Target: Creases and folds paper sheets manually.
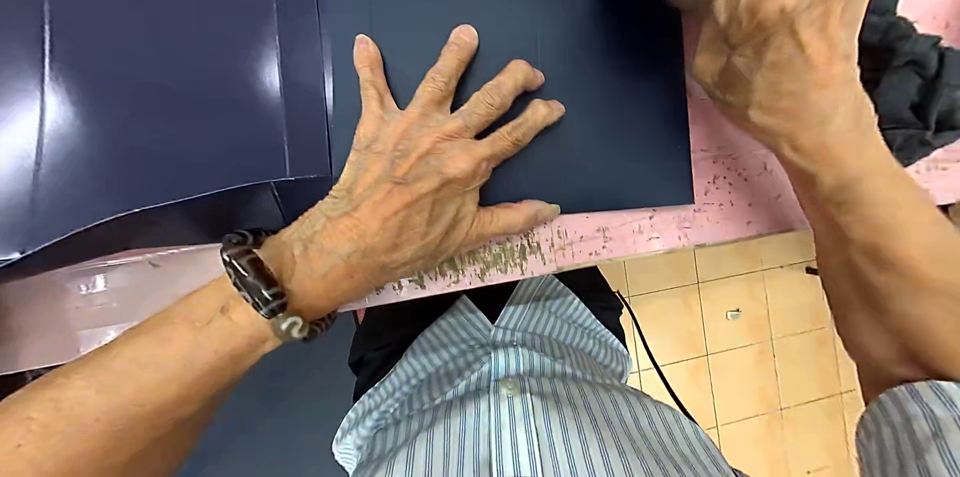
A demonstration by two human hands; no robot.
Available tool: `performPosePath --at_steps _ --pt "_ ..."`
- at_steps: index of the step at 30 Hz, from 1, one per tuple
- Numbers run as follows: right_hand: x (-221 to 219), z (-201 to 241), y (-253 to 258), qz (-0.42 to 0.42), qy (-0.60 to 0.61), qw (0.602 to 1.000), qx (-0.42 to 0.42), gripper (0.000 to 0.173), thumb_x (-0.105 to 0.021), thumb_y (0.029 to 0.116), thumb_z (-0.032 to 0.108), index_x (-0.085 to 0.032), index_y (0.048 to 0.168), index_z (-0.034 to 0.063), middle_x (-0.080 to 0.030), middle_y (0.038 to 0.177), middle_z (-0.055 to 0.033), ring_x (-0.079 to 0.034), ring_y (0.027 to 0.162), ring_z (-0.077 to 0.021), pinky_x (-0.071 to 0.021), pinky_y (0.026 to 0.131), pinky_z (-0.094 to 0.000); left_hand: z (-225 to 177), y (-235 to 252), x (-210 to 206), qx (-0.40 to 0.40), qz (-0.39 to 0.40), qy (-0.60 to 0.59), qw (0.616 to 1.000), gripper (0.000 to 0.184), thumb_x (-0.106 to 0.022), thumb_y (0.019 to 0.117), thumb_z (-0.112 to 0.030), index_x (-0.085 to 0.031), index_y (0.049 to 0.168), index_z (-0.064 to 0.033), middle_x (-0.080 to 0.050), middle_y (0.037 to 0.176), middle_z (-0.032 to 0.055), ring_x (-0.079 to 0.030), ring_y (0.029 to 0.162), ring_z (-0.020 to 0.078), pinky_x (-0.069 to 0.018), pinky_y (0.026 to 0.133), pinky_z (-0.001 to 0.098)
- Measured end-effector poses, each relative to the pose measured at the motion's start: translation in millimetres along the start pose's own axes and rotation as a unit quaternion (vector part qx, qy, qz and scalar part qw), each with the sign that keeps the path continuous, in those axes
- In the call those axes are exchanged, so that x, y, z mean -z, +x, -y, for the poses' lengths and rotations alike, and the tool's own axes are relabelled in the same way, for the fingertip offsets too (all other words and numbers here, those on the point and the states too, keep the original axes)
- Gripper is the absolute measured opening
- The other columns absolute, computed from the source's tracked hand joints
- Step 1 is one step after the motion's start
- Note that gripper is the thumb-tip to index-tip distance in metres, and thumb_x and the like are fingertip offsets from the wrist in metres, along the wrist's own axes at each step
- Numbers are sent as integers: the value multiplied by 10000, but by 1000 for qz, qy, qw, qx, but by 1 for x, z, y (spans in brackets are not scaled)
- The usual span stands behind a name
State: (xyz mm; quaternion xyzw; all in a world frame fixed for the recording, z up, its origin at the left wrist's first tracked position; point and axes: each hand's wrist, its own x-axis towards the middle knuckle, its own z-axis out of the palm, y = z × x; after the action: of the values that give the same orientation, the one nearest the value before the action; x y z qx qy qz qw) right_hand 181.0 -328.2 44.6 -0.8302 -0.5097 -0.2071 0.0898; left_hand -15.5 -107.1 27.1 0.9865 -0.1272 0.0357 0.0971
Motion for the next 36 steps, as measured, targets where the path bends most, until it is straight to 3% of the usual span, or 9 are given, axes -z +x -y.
performPosePath --at_steps 8,14,16,18,20,24,27,30,36 --pt "64 77 -95 34 28 999 10 146 -521 962 -32 -662 933 -58 -644 805 -205 -618 686 -360 -438 609 -475 1 2 -1 8 -5 7 1000 842 -284 901 -838 -457 1547 -328 -401 1627 23 -273 1517 452 -146 997 876" --pt "95 73 -114 86 109 990 4 167 -518 962 17 -676 937 -30 -651 785 -171 -619 673 -306 -434 572 -432 2 3 -2 10 6 2 1000 852 -259 894 -850 -457 1547 -340 -371 1647 25 -248 1528 452 -119 1015 876" --pt "109 48 -116 78 186 976 -85 267 -570 1042 203 -653 1168 -19 -703 1027 -160 -696 921 -231 -573 784 -415 -2 8 -3 12 3 -4 1000 834 -281 900 -839 -469 1540 -338 -377 1641 42 -237 1524 473 -102 1017 883" --pt "109 19 -113 58 266 943 -193 406 -668 985 368 -628 1272 83 -708 1138 -35 -697 1046 -85 -598 910 -327 -20 17 -6 25 3 -13 1000 797 -315 910 -818 -476 1532 -346 -383 1637 49 -221 1525 481 -88 1048 870" --pt "95 -2 -105 52 281 922 -260 416 -721 925 442 -640 1209 150 -720 1049 57 -702 945 9 -613 829 -241 -46 33 -13 24 -6 -22 999 760 -351 925 -786 -483 1527 -342 -388 1636 49 -219 1523 491 -85 1057 869" --pt "86 -31 -110 168 233 906 -311 452 -680 944 403 -601 1177 24 -680 971 -122 -692 844 -180 -565 770 -446 -67 50 -22 5 -5 -34 999 756 -342 952 -754 -459 1549 -305 -357 1654 44 -190 1528 505 -79 1038 876" --pt "87 -33 -119 194 258 892 -317 334 -655 983 360 -610 1167 85 -695 940 -21 -696 787 -38 -594 728 -261 -66 48 -21 7 -8 -53 999 808 -298 974 -735 -398 1588 -218 -367 1651 43 -191 1536 487 -52 1053 870" --pt "83 -17 -110 173 279 886 -327 286 -657 968 296 -615 1144 74 -680 918 25 -672 778 24 -573 725 -202 -64 46 -18 19 -45 -130 990 788 -209 1035 -633 -275 1628 -118 -344 1654 120 -238 1547 406 -6 1079 858" --pt "71 24 -93 155 317 877 -325 221 -658 982 266 -612 1105 88 -685 881 49 -677 765 38 -570 704 -167 -64 49 -15 47 -97 -227 968 827 -187 1024 -657 -101 1661 -137 -179 1708 134 -145 1586 306 26 1113 834"
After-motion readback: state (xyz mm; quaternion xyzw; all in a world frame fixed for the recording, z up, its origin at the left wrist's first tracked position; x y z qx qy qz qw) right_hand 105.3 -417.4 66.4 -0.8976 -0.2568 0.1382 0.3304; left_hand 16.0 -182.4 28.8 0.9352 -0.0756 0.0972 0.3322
